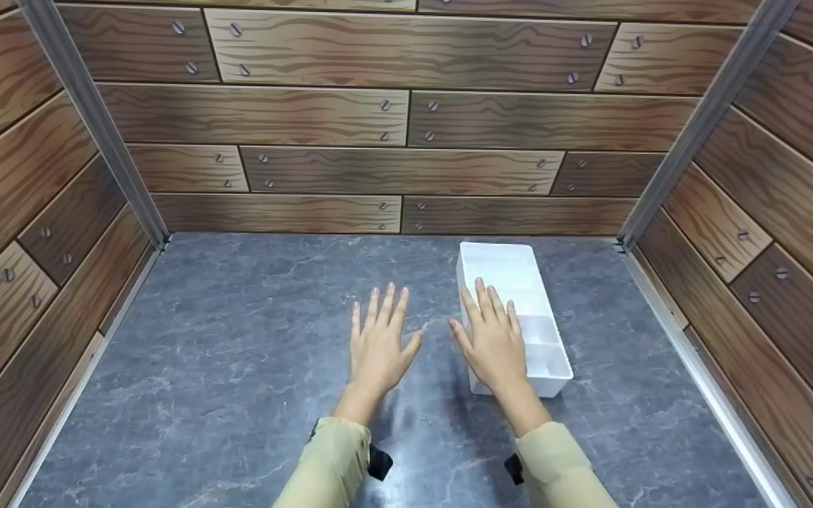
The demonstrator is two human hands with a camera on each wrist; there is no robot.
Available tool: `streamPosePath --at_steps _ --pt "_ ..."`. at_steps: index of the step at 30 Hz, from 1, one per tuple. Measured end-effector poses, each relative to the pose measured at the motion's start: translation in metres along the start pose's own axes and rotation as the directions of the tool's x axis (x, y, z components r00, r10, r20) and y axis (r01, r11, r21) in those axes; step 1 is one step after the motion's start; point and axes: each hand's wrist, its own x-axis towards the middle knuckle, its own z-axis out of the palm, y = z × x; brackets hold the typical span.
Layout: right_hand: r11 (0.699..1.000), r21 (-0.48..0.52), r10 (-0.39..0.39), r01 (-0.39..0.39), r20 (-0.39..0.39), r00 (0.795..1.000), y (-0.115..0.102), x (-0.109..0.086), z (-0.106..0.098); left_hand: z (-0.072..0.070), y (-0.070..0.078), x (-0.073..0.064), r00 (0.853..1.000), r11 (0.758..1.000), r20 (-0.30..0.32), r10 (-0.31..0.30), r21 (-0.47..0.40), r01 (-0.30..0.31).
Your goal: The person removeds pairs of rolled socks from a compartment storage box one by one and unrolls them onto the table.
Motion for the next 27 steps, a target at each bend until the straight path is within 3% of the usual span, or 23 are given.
streamPosePath --at_steps 9,18,27 --pt "1.000 -0.001 0.020 -0.021 -0.061 0.998 0.020 -0.008 -0.005 0.008 0.023 -0.006 0.999 0.996 -0.014 0.035 -0.086 -0.036" --pt "0.992 0.006 0.128 -0.128 0.014 0.992 0.046 -0.017 -0.011 0.016 0.047 -0.011 0.996 0.987 0.026 0.082 -0.144 -0.077" --pt "0.987 0.022 0.162 -0.162 0.006 0.987 0.056 -0.016 -0.017 0.019 0.060 -0.010 0.994 0.982 0.039 0.098 -0.165 -0.090"
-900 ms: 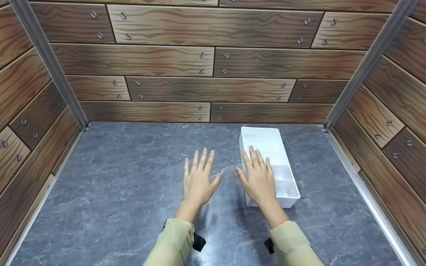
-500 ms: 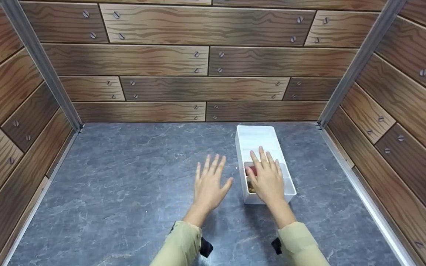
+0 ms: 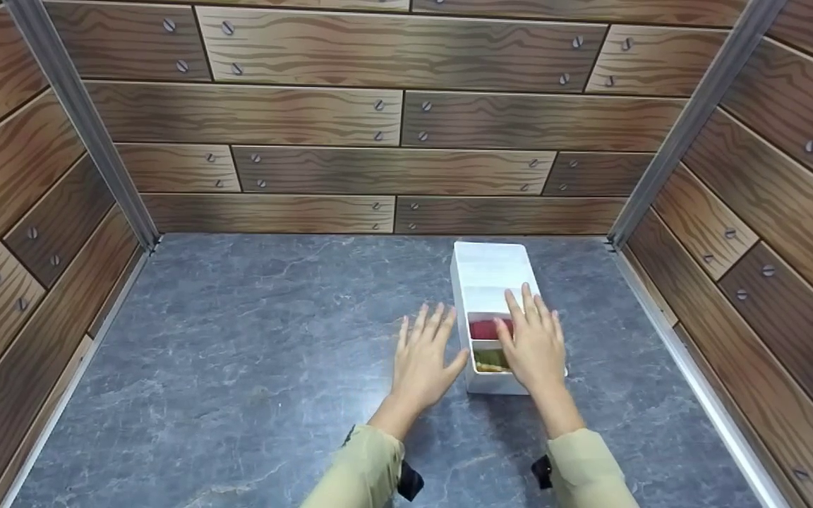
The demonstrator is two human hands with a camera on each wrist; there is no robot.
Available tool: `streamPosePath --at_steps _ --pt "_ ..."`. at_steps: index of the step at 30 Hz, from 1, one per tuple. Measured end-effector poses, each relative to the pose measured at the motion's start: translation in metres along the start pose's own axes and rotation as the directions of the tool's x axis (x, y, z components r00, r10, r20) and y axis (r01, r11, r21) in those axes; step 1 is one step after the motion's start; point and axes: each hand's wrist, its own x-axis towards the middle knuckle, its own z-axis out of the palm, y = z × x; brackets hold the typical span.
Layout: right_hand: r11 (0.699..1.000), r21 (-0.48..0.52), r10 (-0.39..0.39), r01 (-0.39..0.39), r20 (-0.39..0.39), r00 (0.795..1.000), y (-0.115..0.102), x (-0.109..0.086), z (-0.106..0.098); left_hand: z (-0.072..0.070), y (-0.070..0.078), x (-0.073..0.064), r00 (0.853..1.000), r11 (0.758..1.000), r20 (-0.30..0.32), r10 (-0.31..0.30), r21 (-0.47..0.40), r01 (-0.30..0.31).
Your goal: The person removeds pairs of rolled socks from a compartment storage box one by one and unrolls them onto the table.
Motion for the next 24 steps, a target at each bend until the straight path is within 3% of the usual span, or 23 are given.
streamPosePath --at_steps 4,8,16,21,24 --pt "1.000 -0.004 0.023 -0.023 0.015 1.000 0.007 0.000 0.000 0.003 0.005 0.000 1.000 1.000 -0.004 0.018 -0.005 -0.018" --pt "0.998 -0.010 0.061 -0.060 0.034 0.998 0.017 -0.001 0.001 0.006 0.010 0.000 0.999 1.000 0.030 0.019 -0.022 -0.018" --pt "0.990 0.024 0.134 -0.136 0.056 0.989 0.034 -0.004 0.004 0.012 0.018 0.001 0.998 0.990 0.063 0.021 -0.137 -0.012" --pt "0.986 0.030 0.162 -0.165 0.072 0.984 0.042 -0.007 0.008 0.019 0.024 0.002 0.995 0.970 0.087 0.042 -0.244 -0.020" --pt "0.983 0.041 0.177 -0.181 0.091 0.980 0.045 -0.010 0.011 0.022 0.028 0.003 0.992 0.941 0.111 0.060 -0.339 -0.019"
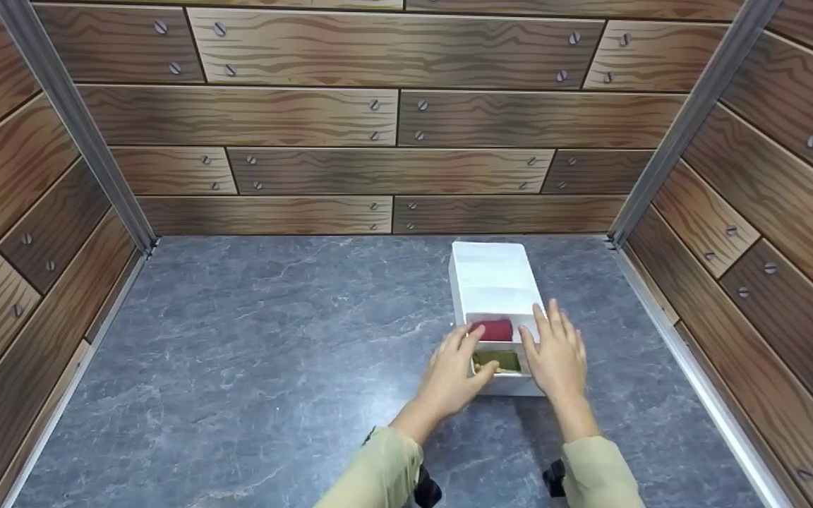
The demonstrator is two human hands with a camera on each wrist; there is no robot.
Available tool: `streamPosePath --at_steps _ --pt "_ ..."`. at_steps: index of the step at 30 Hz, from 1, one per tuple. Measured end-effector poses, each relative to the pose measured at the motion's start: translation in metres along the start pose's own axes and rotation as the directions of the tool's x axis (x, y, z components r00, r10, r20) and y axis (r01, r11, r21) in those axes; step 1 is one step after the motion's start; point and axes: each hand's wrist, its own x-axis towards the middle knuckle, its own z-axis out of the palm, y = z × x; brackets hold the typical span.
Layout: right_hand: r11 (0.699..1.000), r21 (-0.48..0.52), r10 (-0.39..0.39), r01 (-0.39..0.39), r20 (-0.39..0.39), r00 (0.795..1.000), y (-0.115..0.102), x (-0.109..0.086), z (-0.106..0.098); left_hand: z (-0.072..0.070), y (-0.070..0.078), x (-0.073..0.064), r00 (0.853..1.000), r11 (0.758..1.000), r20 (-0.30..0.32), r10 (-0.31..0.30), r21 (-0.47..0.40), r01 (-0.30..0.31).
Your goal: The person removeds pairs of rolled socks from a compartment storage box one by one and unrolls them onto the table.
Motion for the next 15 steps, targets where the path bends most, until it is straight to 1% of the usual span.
streamPosePath --at_steps 3,5,9,15 --pt "1.000 0.005 0.012 -0.012 0.021 1.000 0.002 -0.001 0.003 0.004 0.002 0.002 0.999 0.996 0.040 0.025 -0.083 -0.021" --pt "1.000 0.004 0.022 -0.022 0.033 0.999 0.003 -0.002 0.005 0.007 0.003 0.003 0.997 0.993 0.063 0.049 -0.110 -0.041" --pt "0.999 0.015 0.036 -0.037 0.047 0.998 0.005 -0.002 0.007 0.012 0.004 0.008 0.994 0.995 0.084 0.068 -0.083 -0.061" --pt "0.998 0.056 0.031 -0.034 0.045 0.999 0.006 -0.002 0.012 0.019 0.003 0.013 0.994 0.999 0.104 0.045 -0.027 -0.043"
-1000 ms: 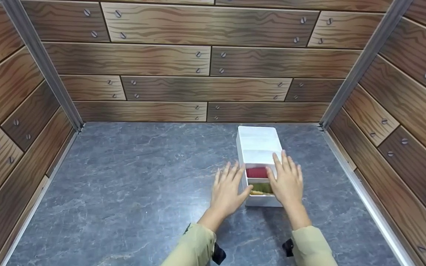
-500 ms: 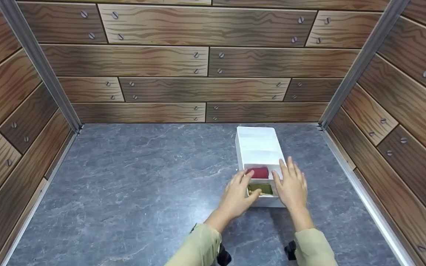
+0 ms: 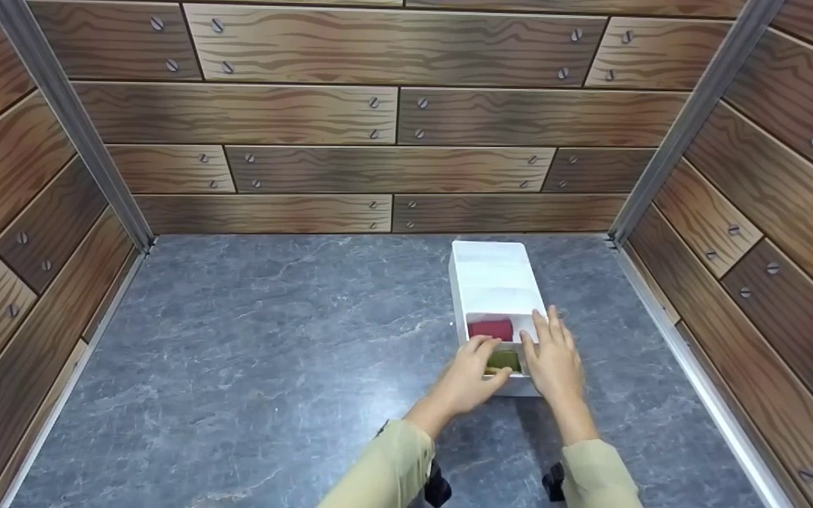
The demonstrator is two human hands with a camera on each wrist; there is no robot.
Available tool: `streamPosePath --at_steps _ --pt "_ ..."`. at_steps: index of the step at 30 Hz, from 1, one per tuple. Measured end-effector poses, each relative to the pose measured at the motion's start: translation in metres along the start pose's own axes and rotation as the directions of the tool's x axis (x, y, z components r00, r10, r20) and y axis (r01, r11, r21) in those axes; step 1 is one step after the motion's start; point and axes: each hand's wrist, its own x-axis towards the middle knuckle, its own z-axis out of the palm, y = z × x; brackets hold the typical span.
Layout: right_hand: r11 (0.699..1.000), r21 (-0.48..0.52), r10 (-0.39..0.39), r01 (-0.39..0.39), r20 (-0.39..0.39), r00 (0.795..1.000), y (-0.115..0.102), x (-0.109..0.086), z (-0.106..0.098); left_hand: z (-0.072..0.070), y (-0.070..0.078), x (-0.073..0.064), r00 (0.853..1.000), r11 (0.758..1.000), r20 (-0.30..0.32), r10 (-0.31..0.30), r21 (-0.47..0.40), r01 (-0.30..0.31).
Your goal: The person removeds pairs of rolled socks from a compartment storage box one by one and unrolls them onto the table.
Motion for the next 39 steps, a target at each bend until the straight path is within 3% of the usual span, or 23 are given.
streamPosePath --at_steps 12,20,29,39 --pt "0.997 0.079 -0.003 0.003 0.000 1.000 0.003 0.000 0.007 0.009 -0.007 0.013 0.999 0.998 0.013 -0.037 0.049 0.036" --pt "0.995 0.095 -0.001 -0.001 0.020 1.000 0.004 0.001 0.009 0.011 -0.004 0.021 0.998 0.996 0.033 -0.056 0.070 0.054" --pt "0.994 0.106 0.015 -0.019 0.036 0.999 0.004 0.001 0.009 0.012 0.006 0.031 0.985 0.976 0.129 -0.112 0.198 0.085" --pt "0.994 0.108 0.011 -0.014 0.036 0.999 0.004 0.002 0.009 0.016 0.005 0.031 0.980 0.953 0.163 -0.114 0.295 0.062"
